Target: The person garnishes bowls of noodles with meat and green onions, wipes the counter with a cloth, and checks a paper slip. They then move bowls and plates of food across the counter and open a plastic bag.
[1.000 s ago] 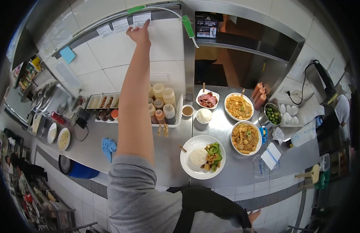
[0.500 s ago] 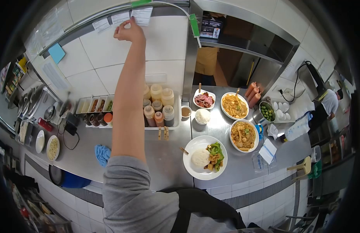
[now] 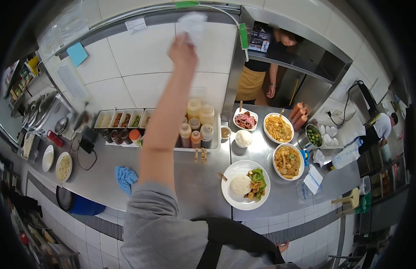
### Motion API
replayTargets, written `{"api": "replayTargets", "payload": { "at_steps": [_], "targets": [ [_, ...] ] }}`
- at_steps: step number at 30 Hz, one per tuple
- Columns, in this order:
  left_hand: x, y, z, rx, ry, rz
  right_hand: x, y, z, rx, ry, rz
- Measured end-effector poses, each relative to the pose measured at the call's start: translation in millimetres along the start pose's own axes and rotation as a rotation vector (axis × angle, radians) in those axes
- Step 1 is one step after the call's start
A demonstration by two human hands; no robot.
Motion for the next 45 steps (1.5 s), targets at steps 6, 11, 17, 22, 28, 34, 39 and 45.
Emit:
{"api": "replayTargets", "payload": {
  "at_steps": [6,11,17,22,28,34,39,45],
  "targets": [
    [310.6,-3.2,-119.0,-0.632,0.038,-0.363,52.0,10.6,-273.9,-0.334,-0.549,-0.017],
    [429.0,-9.8,-131.3,-0.847,-0.191,-0.444,180.7,3.6,-491.8,-0.777,-1.048,-0.392],
    [453.6,-31.7,-117.1,-0.858,-0.387,-0.623,191.6,16.0,-517.7,-0.89,-0.802,-0.465],
    [304.9,-37.5,-38.9,-0.977,0.051,-0.613,155.6,3.4,-498.0,-0.631,-0.964,-0.283],
    [72.8,27.8,123.2,-1.465,1.118,-0.197,71.2,-30.6,-448.7,-0.57,-0.74,-0.112],
    [-85.9,2.7,136.0,-1.799,0.991,0.083,50.1,-48.0,-427.5,-0.414,-0.642,0.023],
    [-47.2,20.8,86.7,-1.865,0.927,0.125,78.0,-18.9,-415.8,-0.369,-0.702,-0.064],
    [11.3,57.4,-11.5,-1.976,1.009,-0.126,106.3,6.4,-420.0,-0.526,-0.725,-0.201]
  ]
}}
Point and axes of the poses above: each hand's wrist, its own x-axis away from the middle knuckle, its own y-axis out of the palm, z = x × y, the point moved 10 cm from there along -x, towards the middle knuckle, and after that the axes turned 4 degrees about z, right-handed, at the moved point
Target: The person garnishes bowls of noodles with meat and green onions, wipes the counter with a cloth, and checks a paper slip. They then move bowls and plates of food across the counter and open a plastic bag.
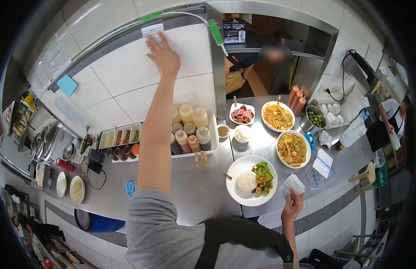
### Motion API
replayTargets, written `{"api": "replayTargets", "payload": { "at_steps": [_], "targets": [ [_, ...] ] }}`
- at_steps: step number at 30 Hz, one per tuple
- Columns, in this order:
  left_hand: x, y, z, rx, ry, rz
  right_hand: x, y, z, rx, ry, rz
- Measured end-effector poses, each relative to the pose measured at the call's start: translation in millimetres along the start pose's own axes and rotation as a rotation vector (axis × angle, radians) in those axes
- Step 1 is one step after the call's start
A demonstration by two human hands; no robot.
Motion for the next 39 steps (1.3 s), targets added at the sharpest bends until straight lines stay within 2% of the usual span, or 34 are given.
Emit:
{"api": "replayTargets", "payload": {
  "at_steps": [2,4,10,13,15,16,18,19,20,21,22,23,27,29,32,35,36,38,39],
  "targets": [
    [6.3,11.4,36.1,0.018,0.077,-0.019,0.6,4.8,3.6,0.031,-0.005,-0.065],
    [6.1,23.8,69.6,0.028,0.146,-0.043,-2.0,2.9,-3.3,0.028,-0.017,-0.03],
    [-4.9,21.0,108.5,0.151,-0.075,0.066,9.7,-1.9,-0.3,0.021,-0.022,0.01],
    [-10.6,24.1,108.5,0.042,-0.054,-0.005,18.8,-6.7,3.5,0.031,0.007,-0.002],
    [-4.2,24.8,111.6,-0.072,0.097,-0.061,20.3,-17.3,8.4,0.075,0.04,-0.014],
    [4.5,26.3,109.0,-0.064,0.174,-0.028,22.2,-22.0,18.5,0.088,0.058,-0.009],
    [53.3,-16.1,125.7,0.362,0.344,0.126,22.4,-36.7,31.9,0.104,0.08,0.032],
    [85.3,-30.0,132.1,0.413,0.405,0.103,17.9,-45.0,31.8,0.109,0.071,0.06],
    [117.5,-53.2,149.2,0.51,0.405,-0.036,15.3,-53.6,37.3,0.083,0.075,0.109],
    [153.4,-80.6,165.0,0.597,0.325,-0.192,12.5,-62.0,43.7,0.054,0.065,0.153],
    [188.4,-100.1,175.3,0.577,0.346,-0.278,9.8,-69.2,53.2,0.089,0.106,0.146],
    [222.9,-109.5,177.1,0.587,0.34,-0.329,4.9,-75.1,61.6,0.115,0.141,0.132],
    [355.2,-124.5,164.9,0.647,0.069,-0.751,-51.9,-113.5,65.5,0.206,0.026,0.245],
    [397.1,-139.5,166.3,0.831,-0.248,-0.741,-97.3,-137.3,73.6,0.233,-0.016,0.314],
    [433.1,-167.4,207.0,0.998,-0.463,-0.724,-176.8,-171.0,73.4,0.191,-0.091,0.437],
    [458.4,-172.4,271.6,1.103,-0.313,-0.806,-247.3,-183.7,113.3,0.093,-0.027,0.502],
    [459.4,-175.5,298.8,0.989,-0.022,-0.847,-267.8,-183.1,132.0,0.081,-0.006,0.509],
    [470.0,-165.1,337.0,1.069,-0.099,-0.907,-308.1,-173.9,194.8,0.038,0.083,0.507],
    [475.1,-158.3,356.5,1.121,-0.164,-0.947,-323.0,-161.5,234.4,0.123,0.108,0.477]
  ]
}}
Point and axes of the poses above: each hand's wrist, its own x-axis away from the middle knuckle, its own y-axis out of the palm, z = x × y, the point moved 10 cm from there along -x, towards the middle knuckle, and after that the axes turned 4 degrees about z, right-handed, at the moved point
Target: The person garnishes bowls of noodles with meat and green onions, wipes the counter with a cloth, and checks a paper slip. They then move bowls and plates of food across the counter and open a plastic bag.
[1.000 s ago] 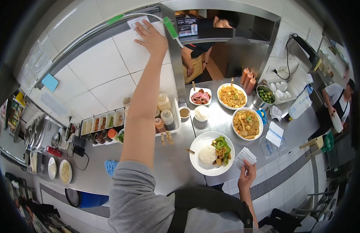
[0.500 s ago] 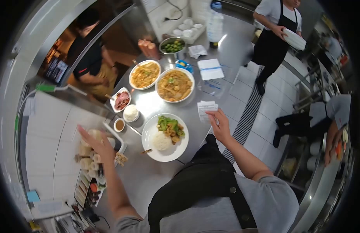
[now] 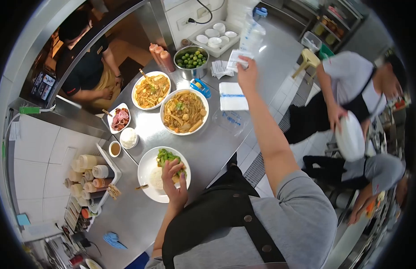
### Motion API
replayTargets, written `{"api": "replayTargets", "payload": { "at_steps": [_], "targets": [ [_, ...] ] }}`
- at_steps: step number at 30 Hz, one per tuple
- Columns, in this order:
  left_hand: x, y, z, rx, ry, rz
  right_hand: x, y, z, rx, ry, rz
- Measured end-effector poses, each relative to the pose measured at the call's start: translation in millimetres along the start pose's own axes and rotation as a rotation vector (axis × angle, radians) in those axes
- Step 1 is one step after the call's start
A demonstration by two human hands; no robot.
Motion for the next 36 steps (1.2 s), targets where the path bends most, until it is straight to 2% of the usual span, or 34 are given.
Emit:
{"api": "replayTargets", "payload": {
  "at_steps": [1,2,3,4,6,8,10,11,16,17,18,20,21,22,25,26,28,30,32,34,36],
  "targets": [
    [-9.0,19.3,3.6,0.104,0.002,0.003,-8.6,23.3,36.2,0.088,0.001,-0.023],
    [-20.2,36.5,14.2,0.053,0.036,-0.025,-17.2,40.3,59.8,0.175,0.001,-0.044],
    [-33.1,52.1,32.5,-0.022,0.114,-0.06,-26.4,58.5,75.8,0.097,0.075,-0.108],
    [-44.0,68.5,47.2,-0.1,0.193,-0.096,-38.9,71.2,69.9,0.038,0.027,-0.127],
    [-53.8,98.6,38.8,-0.037,0.131,-0.095,-59.9,93.1,60.4,-0.08,-0.063,-0.161],
    [-64.6,119.4,32.5,-0.034,0.075,-0.089,-69.0,112.8,67.6,-0.133,0.048,-0.233],
    [-71.7,135.4,29.7,-0.085,0.018,-0.064,-65.5,137.6,103.6,-0.058,0.075,-0.309],
    [-73.0,139.1,25.2,-0.11,0.017,-0.032,-51.9,171.8,174.4,-0.041,0.244,-0.404],
    [-69.7,137.6,13.3,-0.162,-0.098,0.07,-41.8,192.1,231.2,0.195,0.032,-0.561],
    [-66.3,129.9,9.1,-0.175,-0.135,0.108,-37.6,189.0,228.5,0.18,-0.088,-0.598],
    [-61.7,118.7,5.3,-0.195,-0.169,0.152,-31.1,186.5,234.3,0.219,-0.113,-0.618],
    [-50.9,101.6,0.3,-0.224,-0.216,0.205,-23.7,181.4,219.3,0.202,-0.349,-0.673],
    [-46.2,92.6,-0.5,-0.245,-0.232,0.229,-24.1,182.9,222.5,0.234,-0.249,-0.732],
    [-42.2,81.6,-0.7,-0.265,-0.245,0.249,-23.5,181.3,219.0,0.282,-0.348,-0.716],
    [-29.2,36.0,1.7,-0.417,-0.28,0.364,-32.8,183.9,241.4,0.347,-0.439,-0.668],
    [-18.7,8.0,3.2,-0.453,-0.294,0.48,-33.4,180.8,239.1,0.333,-0.52,-0.619],
    [6.2,-45.4,-0.9,-0.503,-0.292,0.693,-35.2,167.1,220.8,0.192,-0.31,-0.632],
    [58.2,-107.5,-17.1,-0.719,-0.283,0.915,-30.8,153.2,207.0,0.125,-0.209,-0.625],
    [132.1,-172.0,-57.5,-0.75,-0.469,1.141,-28.2,134.7,198.2,0.16,-0.258,-0.598],
    [209.3,-223.3,-82.1,-0.703,-0.551,1.434,-21.6,119.1,185.0,0.169,-0.296,-0.593],
    [282.1,-270.2,-114.7,-0.831,-0.603,1.518,-11.2,95.7,173.7,0.142,-0.319,-0.598]
  ]
}}
Point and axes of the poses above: each hand's wrist, its own x-axis away from the middle knuckle, its own y-axis out of the palm, z = x × y, the point moved 10 cm from there along -x, towards the middle knuckle, and after that the axes turned 4 degrees about z, right-handed, at the moved point
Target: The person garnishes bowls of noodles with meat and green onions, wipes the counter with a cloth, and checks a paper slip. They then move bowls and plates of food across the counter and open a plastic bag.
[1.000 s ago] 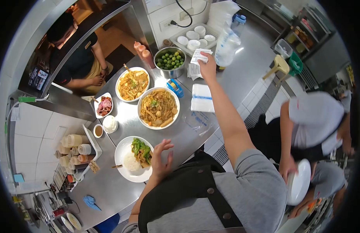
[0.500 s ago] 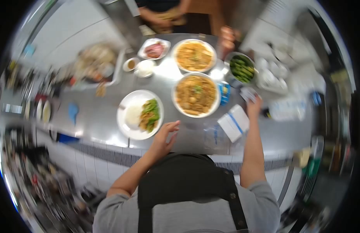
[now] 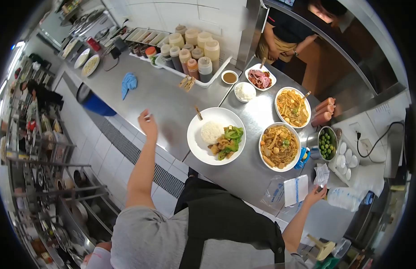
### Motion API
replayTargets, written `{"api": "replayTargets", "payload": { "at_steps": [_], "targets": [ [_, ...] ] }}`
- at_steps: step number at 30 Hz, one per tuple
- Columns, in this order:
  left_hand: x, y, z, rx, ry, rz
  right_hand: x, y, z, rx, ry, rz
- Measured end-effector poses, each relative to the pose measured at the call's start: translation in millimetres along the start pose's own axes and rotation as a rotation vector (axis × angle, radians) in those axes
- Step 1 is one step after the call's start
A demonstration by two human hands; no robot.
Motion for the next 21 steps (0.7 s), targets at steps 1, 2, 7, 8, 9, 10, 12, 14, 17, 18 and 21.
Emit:
{"api": "replayTargets", "payload": {
  "at_steps": [1,2,7,8,9,10,12,14,17,18,21],
  "targets": [
    [-18.6,-0.3,-49.0,-0.079,-0.026,0.005,10.8,-8.7,-9.8,0.018,-0.015,0.001],
    [-38.7,-1.7,-87.8,-0.156,-0.046,0.003,21.2,-17.0,-18.7,0.041,-0.024,0.006],
    [-132.9,1.9,-151.2,-0.134,-0.24,0.017,85.3,-62.0,-44.7,0.104,0.092,0.018],
    [-166.4,10.3,-174.5,-0.228,-0.126,0.029,97.0,-72.2,-50.9,0.126,0.106,0.027],
    [-192.2,19.7,-179.1,-0.279,-0.075,0.021,108.0,-82.1,-57.2,0.149,0.119,0.034],
    [-216.2,28.4,-178.6,-0.329,-0.022,0.017,118.4,-89.2,-62.5,0.17,0.13,0.039],
    [-259.2,49.6,-183.4,-0.495,0.04,-0.023,136.0,-100.7,-79.4,0.254,0.107,0.054],
    [-292.8,80.3,-211.1,-0.775,0.101,-0.089,145.1,-111.9,-107.1,0.275,0.164,0.045],
    [-309.3,105.4,-208.9,-0.827,0.313,-0.03,157.3,-110.1,-129.9,0.215,0.189,0.035],
    [-309.9,107.1,-203.6,-0.785,0.4,0.012,161.9,-106.9,-135.0,0.202,0.189,0.029],
    [-315.2,149.7,-255.8,-0.739,0.297,-0.478,163.9,-73.9,-165.1,0.164,0.059,-0.012]
  ]
}}
Point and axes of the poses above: each hand's wrist, its own x-axis away from the middle knuckle, its own y-axis out of the palm, z = x × y, the point moved 10 cm from there along -x, towards the middle knuckle, and after that the axes turned 4 degrees about z, right-handed, at the moved point
